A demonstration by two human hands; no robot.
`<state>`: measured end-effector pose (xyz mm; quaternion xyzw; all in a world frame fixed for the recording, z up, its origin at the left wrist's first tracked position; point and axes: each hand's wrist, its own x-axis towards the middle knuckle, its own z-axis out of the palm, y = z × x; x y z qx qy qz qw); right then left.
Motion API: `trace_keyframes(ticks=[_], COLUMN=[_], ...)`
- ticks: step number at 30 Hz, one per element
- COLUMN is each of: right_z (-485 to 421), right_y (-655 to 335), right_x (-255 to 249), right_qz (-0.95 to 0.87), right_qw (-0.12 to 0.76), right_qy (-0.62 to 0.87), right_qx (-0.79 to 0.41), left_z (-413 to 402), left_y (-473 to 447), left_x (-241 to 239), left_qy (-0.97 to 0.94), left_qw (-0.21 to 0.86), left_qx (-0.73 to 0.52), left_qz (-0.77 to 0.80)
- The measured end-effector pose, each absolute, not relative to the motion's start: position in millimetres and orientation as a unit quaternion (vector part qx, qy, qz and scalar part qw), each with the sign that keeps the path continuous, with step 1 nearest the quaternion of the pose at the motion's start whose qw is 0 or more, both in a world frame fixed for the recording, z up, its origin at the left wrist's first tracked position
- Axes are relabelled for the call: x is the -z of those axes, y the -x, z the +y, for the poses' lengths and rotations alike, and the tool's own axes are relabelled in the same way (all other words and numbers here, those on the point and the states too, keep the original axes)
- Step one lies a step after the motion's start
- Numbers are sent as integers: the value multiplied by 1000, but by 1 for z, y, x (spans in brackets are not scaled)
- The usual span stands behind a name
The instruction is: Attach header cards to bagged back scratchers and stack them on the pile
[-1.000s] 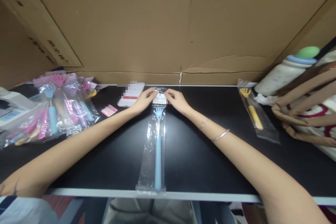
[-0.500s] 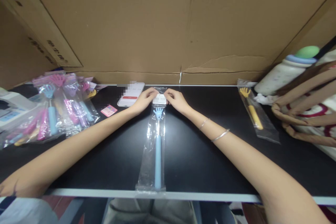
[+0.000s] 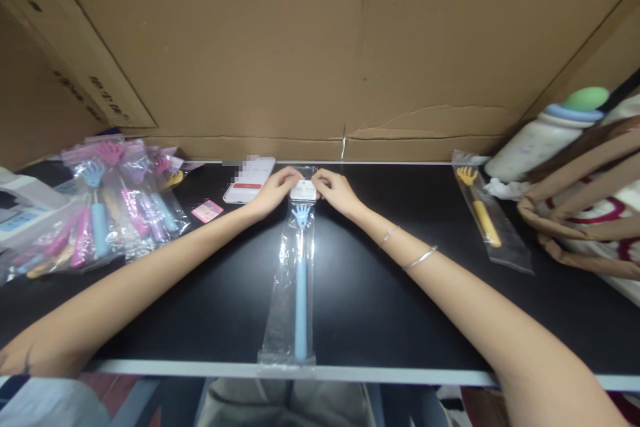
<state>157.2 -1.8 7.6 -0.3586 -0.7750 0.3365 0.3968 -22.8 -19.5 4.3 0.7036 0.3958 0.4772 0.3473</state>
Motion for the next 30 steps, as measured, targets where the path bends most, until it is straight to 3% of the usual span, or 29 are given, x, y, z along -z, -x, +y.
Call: trace_keyframes(ticks=[30], right_z=[2], right_y=[-158], right_x=[-5], right_qz=[-776], right_qw=[383], right_qy=[360], right_qx=[-347], left_z=[-16], left_y=[24], left_x=[-2], left_qy=[-706], left_qw=[353], left_qx=[-472], left_qz=[393])
